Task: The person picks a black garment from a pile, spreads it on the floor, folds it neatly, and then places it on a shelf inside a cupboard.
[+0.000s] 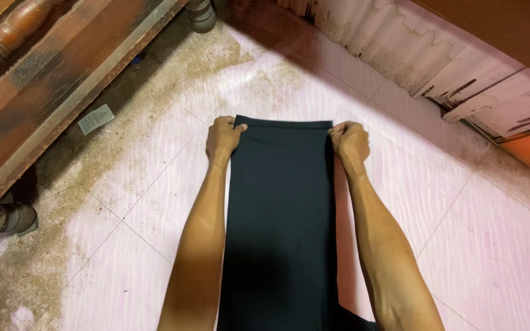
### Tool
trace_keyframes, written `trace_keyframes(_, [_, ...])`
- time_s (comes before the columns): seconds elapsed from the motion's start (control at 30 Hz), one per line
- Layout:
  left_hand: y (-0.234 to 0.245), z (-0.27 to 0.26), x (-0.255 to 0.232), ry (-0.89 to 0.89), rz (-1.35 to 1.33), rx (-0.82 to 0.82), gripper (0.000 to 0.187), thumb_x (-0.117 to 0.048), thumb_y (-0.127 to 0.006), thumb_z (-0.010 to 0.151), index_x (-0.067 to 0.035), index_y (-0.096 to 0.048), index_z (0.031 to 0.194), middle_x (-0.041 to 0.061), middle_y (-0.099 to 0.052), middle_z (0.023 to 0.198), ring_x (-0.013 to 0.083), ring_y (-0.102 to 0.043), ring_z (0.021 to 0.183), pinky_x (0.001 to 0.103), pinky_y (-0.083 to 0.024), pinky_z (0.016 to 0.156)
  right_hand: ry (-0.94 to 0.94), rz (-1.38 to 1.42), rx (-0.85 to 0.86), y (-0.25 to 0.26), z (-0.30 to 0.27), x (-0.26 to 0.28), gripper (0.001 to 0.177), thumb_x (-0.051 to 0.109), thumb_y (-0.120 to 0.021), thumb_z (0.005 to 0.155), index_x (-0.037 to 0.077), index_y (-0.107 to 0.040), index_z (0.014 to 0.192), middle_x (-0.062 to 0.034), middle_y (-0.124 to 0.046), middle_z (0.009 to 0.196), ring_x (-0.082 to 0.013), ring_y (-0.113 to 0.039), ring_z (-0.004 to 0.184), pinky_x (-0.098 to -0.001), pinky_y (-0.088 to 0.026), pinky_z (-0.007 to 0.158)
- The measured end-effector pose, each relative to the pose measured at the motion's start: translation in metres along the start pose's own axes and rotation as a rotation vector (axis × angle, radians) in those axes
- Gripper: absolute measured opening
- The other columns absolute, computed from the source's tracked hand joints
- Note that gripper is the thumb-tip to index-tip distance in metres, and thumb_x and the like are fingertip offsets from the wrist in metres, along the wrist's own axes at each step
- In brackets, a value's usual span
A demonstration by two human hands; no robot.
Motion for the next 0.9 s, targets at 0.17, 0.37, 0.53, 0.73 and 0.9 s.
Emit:
trace_keyframes(0.17, [0.000,-0.021,-0.013,-0.021,-0.047,-0.120,0.020,-0.020,-0.073,0.094,-0.010,-0.076,0.111,0.016,-0.075,0.114,0.0388,-0.071,0.109,0.053,-0.055,0.090,-0.019,0.127,-0.070,0.000,-0.008,0.009,0.005,0.022,-0.075,0.088,0.017,-0.075,0.087,-0.0049,-0.074,0.077,-0.0325,-0.075,0.082,-0.0471,-0.059,0.078])
trace_keyframes(0.37, [0.004,-0.042,-0.025,-0.167,0.028,-0.197,0.031,-0.022,-0.080,0.088,-0.012,-0.070,0.116,0.015,-0.070,0.112,0.0356,-0.069,0.108,0.050,-0.057,0.089,0.064,0.178,-0.008,0.021,-0.028,0.019,0.020,0.028,-0.078,0.086,0.015,-0.072,0.100,-0.0067,-0.075,0.082,-0.0303,-0.075,0.080,-0.0473,-0.058,0.081])
trace_keyframes(0.53, [0.027,-0.090,-0.042,-0.325,0.022,-0.238,0.053,-0.018,-0.081,0.090,0.002,-0.055,0.132,0.021,-0.050,0.118,0.0445,-0.057,0.118,0.056,-0.052,0.097,0.144,0.250,-0.027,0.042,-0.049,0.019,0.029,0.024,-0.075,0.089,0.009,-0.069,0.113,-0.0106,-0.074,0.086,-0.0344,-0.073,0.089,-0.0495,-0.056,0.084])
trace_keyframes(0.73, [0.003,-0.141,-0.003,-0.680,0.383,-0.169,0.031,-0.028,-0.069,0.098,-0.015,-0.058,0.124,0.008,-0.054,0.112,0.0317,-0.060,0.111,0.053,-0.051,0.091,0.071,0.661,0.427,0.044,-0.104,-0.008,0.031,0.019,-0.043,0.103,0.002,-0.066,0.111,-0.0144,-0.070,0.077,-0.0214,-0.072,0.064,-0.0328,-0.060,0.054])
trace_keyframes(0.9, [0.002,-0.204,0.020,-0.661,0.715,0.125,0.058,-0.043,-0.062,0.099,-0.015,-0.049,0.148,0.014,-0.042,0.147,0.0285,-0.049,0.126,0.045,-0.044,0.100,0.182,0.576,0.278,0.039,-0.116,-0.055,0.039,0.015,-0.065,0.098,0.003,-0.057,0.135,-0.0227,-0.071,0.112,-0.0274,-0.073,0.091,-0.0349,-0.061,0.066])
Point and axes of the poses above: each hand's wrist, its own z-axis towards the middle knuckle, its own y-axis out of the back of the hand, x = y × z, the point moved 3 cm from there along z, towards the middle knuckle
